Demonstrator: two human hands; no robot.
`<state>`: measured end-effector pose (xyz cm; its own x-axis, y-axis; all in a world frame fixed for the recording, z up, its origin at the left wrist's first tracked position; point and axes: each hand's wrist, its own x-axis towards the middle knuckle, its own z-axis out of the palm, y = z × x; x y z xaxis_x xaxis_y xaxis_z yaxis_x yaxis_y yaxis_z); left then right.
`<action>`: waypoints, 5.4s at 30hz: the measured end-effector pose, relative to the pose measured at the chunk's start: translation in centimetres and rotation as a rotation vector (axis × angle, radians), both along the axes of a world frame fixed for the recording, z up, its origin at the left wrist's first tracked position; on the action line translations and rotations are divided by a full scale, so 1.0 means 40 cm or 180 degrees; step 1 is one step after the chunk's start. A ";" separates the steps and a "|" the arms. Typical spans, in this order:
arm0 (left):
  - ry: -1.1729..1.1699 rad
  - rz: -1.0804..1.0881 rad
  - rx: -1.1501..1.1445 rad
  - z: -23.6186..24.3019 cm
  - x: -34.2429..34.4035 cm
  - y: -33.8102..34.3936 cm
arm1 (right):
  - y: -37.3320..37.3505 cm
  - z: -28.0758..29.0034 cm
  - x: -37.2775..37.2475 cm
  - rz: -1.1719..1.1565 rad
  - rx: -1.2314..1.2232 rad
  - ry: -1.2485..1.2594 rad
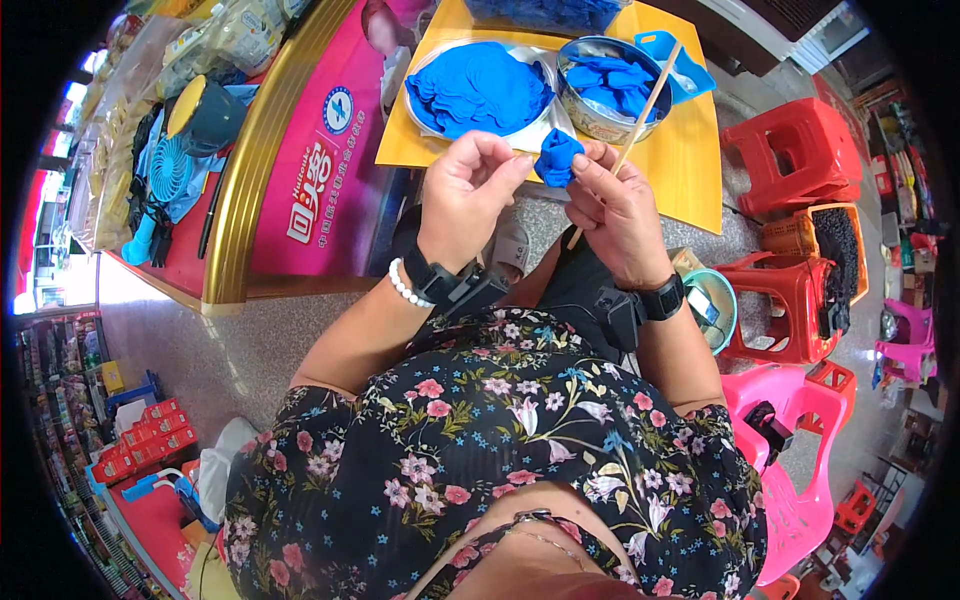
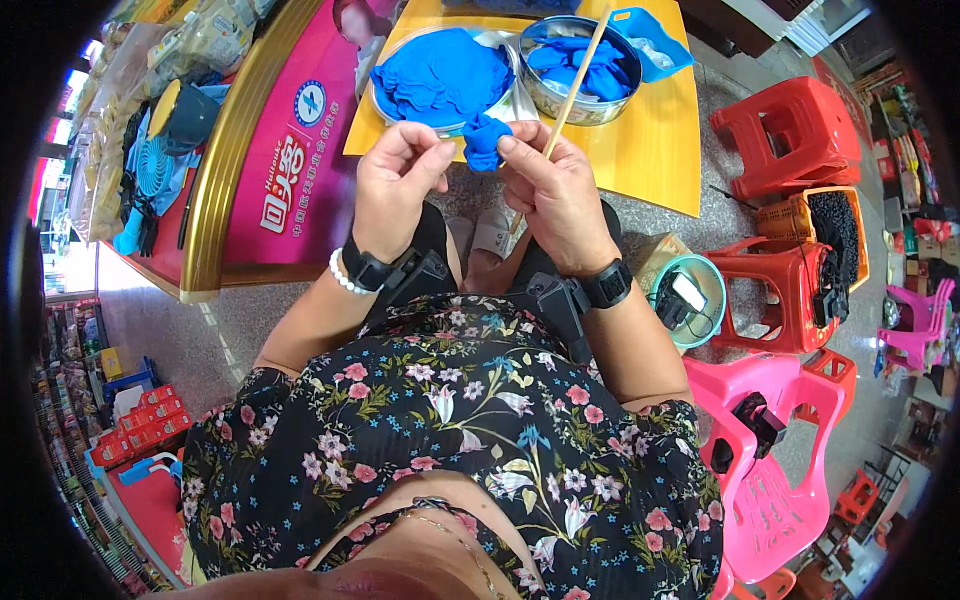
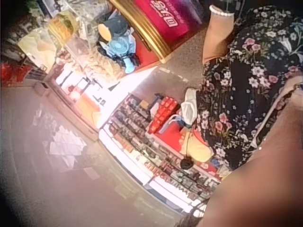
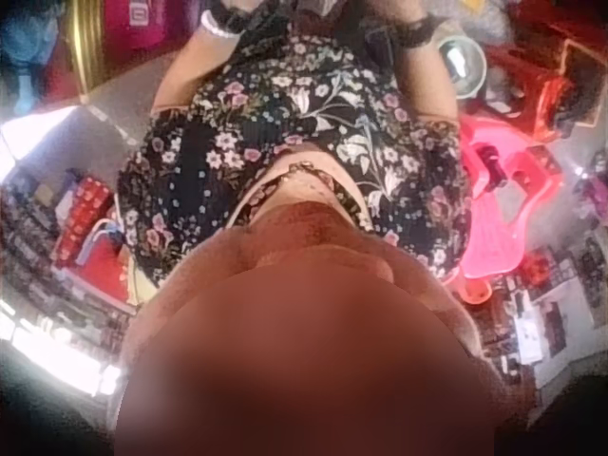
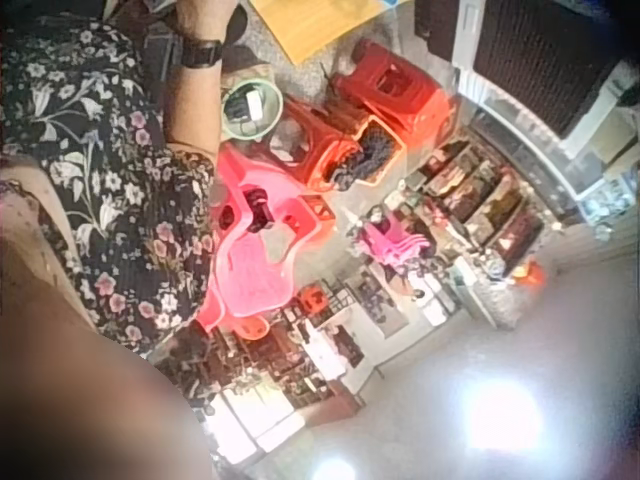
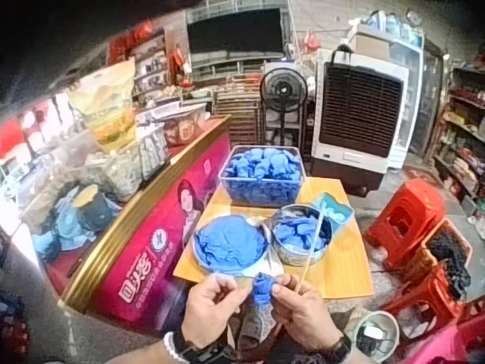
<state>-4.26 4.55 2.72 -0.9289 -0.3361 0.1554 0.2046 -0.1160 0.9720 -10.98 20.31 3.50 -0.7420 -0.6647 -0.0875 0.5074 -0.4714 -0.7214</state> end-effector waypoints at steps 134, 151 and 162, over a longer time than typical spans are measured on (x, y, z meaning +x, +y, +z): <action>-0.0346 -0.0566 0.0903 0.020 0.009 0.003 | -0.008 -0.009 0.003 -0.0846 0.0741 0.0844; -0.0170 -0.1607 -0.2034 0.026 0.003 -0.009 | -0.026 -0.048 0.023 -0.0813 0.0511 0.0836; -0.0865 -0.1274 0.0729 0.017 -0.003 -0.014 | -0.001 -0.013 0.001 -0.0243 0.0903 0.0533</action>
